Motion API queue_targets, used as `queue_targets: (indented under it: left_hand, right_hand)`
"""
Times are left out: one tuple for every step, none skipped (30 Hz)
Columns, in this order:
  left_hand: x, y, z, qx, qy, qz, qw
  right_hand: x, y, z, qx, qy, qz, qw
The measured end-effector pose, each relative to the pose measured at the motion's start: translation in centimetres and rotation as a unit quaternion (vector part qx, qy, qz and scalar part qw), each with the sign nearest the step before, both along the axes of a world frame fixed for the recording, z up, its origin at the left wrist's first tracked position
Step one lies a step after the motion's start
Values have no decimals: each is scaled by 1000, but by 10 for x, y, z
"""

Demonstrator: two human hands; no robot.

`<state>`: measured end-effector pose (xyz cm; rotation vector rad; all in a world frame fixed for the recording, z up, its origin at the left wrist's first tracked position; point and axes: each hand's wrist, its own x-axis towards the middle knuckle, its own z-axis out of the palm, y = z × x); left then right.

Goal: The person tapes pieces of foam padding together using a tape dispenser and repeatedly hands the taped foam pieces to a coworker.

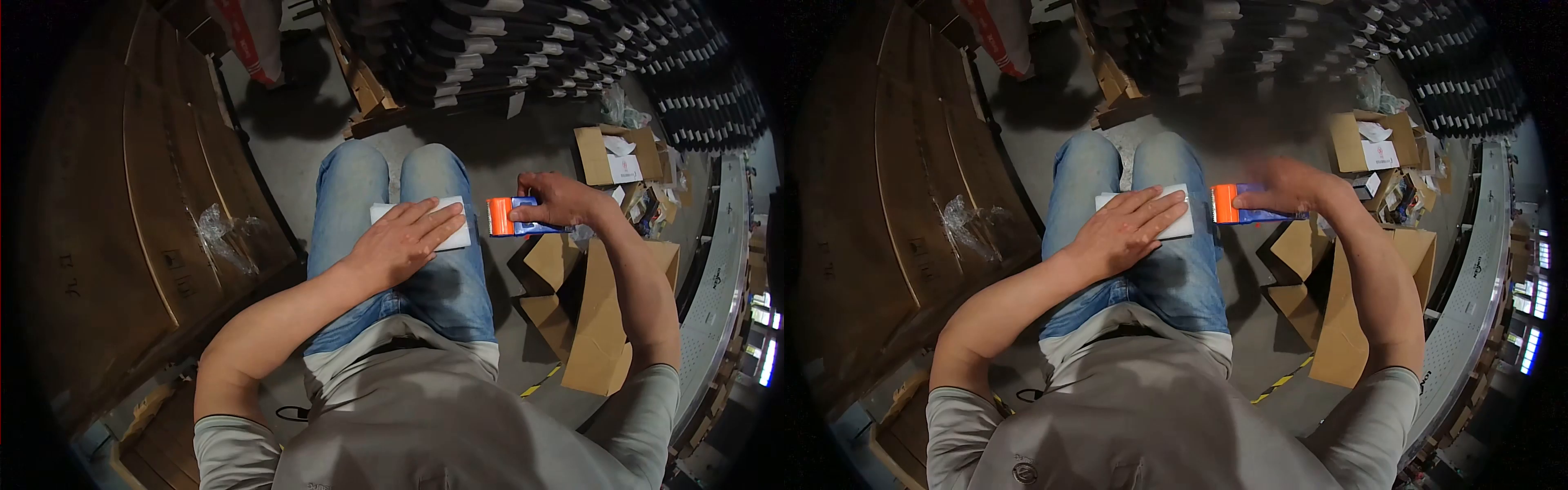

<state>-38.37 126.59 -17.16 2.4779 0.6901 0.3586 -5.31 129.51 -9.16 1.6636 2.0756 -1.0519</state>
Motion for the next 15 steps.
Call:
queue_targets:
  left_hand:
    - [1, -1, -3, 25, 14, -4, 1000]
    - [1, 0, -6, 51, 27, -7, 998]
    - [2, 0, -8, 51, 26, -6, 998]
    - [4, -2, -10, 60, 41, -14, 997]
    - [7, -1, -10, 74, 55, -20, 996]
    - [10, 0, -10, 82, 51, -16, 995]
    - [12, -3, -13, 98, 44, -9, 994]
    - [13, -4, -12, 114, 38, -2, 993]
    - [11, -4, -14, 81, 26, -4, 996]
    - [9, -4, -18, 81, 23, 0, 996]
    - [8, -5, -17, 93, 12, 7, 996]
    - [7, -7, -17, 101, 1, 12, 995]
    - [8, -8, -17, 95, 0, 9, 995]
    - [8, -7, -15, 81, 2, 4, 997]
    - [10, -5, -14, 69, 4, 0, 998]
  right_hand:
    - [0, 0, 2, -2, 10, -4, 1000]
    - [0, 1, 4, -2, 20, -6, 1000]
    - [0, 3, 3, -3, 19, -5, 1000]
    - [-1, 2, 1, -13, -3, 1, 1000]
    - [-1, 4, 2, -19, -27, 9, 999]
    - [-1, 6, 4, -10, -31, 12, 999]
    - [-2, 5, 5, -10, -57, 24, 998]
    - [-4, 6, 7, -9, -82, 37, 996]
    - [-5, 8, 9, -16, -86, 32, 996]
    - [-4, 9, 11, -15, -89, 35, 995]
    - [-5, 7, 13, -10, -75, 28, 997]
    - [-6, 3, 15, -7, -59, 17, 998]
    - [-9, 0, 16, -13, -61, 15, 998]
    - [-15, -1, 17, 0, -94, 16, 995]
    - [-21, -3, 20, 15, -127, 17, 992]
